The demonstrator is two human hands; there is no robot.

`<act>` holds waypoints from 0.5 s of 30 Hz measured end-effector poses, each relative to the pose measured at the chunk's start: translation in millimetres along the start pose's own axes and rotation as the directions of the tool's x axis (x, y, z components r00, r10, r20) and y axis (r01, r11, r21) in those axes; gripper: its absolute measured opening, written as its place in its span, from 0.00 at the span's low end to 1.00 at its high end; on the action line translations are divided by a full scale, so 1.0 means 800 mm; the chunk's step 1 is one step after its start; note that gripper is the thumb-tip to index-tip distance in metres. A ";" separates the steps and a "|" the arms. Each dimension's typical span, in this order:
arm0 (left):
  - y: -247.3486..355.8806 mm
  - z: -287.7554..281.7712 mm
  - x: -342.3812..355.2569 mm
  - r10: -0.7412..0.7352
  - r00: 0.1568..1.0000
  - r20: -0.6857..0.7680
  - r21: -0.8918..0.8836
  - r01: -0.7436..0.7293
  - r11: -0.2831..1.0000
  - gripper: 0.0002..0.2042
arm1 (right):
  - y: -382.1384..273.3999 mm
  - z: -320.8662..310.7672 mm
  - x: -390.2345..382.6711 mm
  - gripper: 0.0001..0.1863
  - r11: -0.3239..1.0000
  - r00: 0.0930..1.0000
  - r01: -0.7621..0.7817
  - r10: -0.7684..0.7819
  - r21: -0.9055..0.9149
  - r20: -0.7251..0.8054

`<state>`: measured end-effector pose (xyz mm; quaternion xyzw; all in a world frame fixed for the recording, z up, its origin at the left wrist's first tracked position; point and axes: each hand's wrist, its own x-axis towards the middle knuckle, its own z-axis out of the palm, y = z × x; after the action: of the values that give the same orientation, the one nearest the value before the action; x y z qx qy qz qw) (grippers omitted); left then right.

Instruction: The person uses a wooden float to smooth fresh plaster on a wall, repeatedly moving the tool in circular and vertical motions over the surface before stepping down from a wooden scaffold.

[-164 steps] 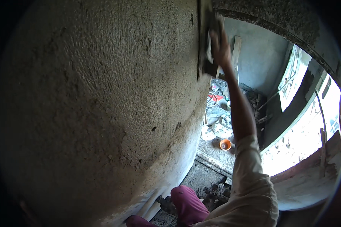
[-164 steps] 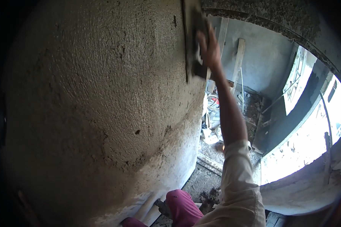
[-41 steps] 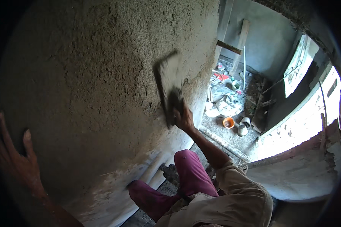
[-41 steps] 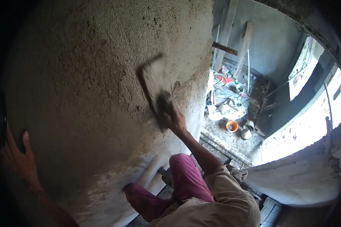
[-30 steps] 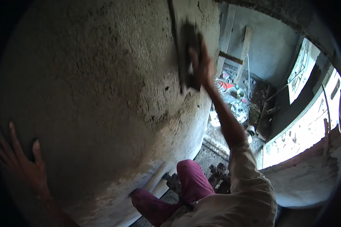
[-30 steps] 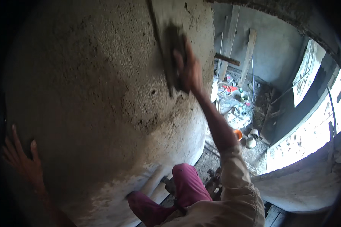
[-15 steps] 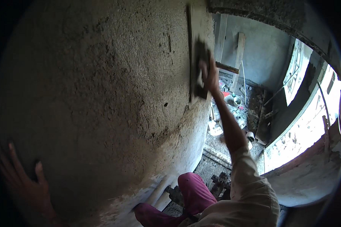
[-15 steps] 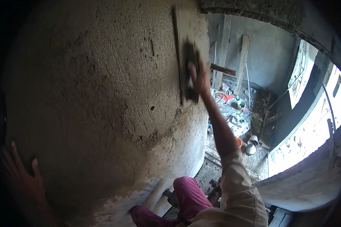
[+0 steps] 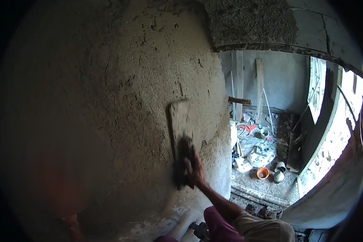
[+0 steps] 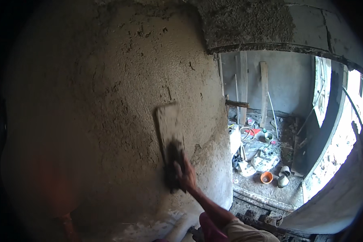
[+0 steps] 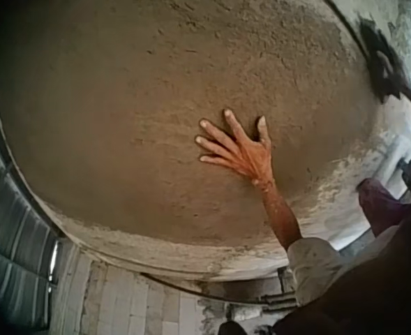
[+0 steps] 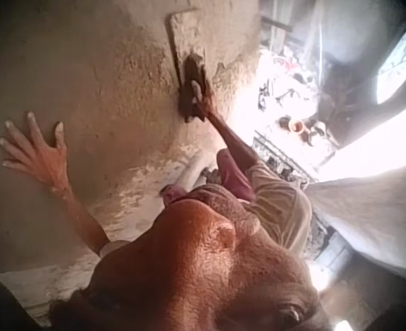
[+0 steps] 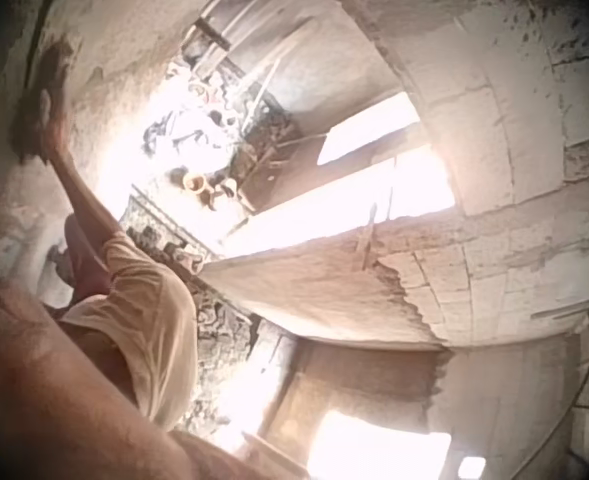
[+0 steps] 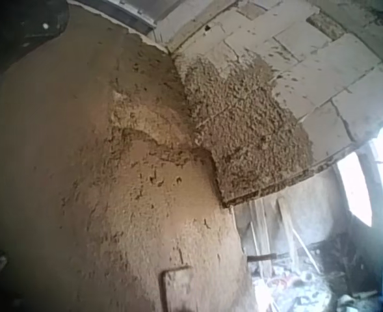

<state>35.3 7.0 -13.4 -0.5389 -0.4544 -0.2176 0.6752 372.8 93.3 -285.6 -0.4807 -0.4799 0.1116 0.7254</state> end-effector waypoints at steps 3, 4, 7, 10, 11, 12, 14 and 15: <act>0.003 0.006 0.004 0.010 1.000 -0.019 -0.039 -0.011 0.999 0.34 | -0.021 -0.007 0.061 0.31 0.989 0.988 0.098 -0.110 -0.113 -0.107; 0.003 0.007 0.004 0.013 1.000 -0.020 -0.051 -0.014 0.999 0.34 | -0.022 -0.008 0.073 0.31 0.984 0.978 0.112 -0.134 -0.139 -0.157; -0.008 0.012 0.003 0.012 1.000 -0.015 0.005 -0.012 1.000 0.34 | -0.019 -0.006 0.084 0.33 0.990 0.974 -0.081 0.055 -0.113 -0.218; -0.013 0.016 0.003 -0.006 1.000 0.030 -0.041 0.008 0.999 0.34 | 0.013 0.002 0.057 0.34 0.975 0.948 -0.181 0.137 -0.132 -0.288; -0.017 0.017 0.002 0.034 0.999 0.040 -0.047 -0.032 0.998 0.33 | 0.022 0.003 0.042 0.35 0.965 0.936 -0.224 0.173 -0.135 -0.308; -0.017 0.015 0.002 0.023 0.999 0.050 -0.079 -0.019 0.997 0.31 | 0.030 0.002 0.022 0.35 0.940 0.929 -0.283 0.218 -0.193 -0.300; -0.018 0.005 0.007 -0.007 0.997 0.080 -0.186 0.022 0.982 0.34 | 0.032 -0.015 -0.015 0.35 0.895 0.887 -0.421 0.372 -0.149 -0.273; -0.028 0.001 0.010 -0.015 0.994 0.108 -0.241 0.041 0.970 0.39 | 0.014 -0.023 -0.029 0.35 0.861 0.850 -0.504 0.478 -0.076 -0.219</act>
<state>21.7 2.2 5.2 -0.6216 -0.4670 -0.2524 0.5760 378.7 73.8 -309.4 -0.6423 -0.2746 0.2147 0.6826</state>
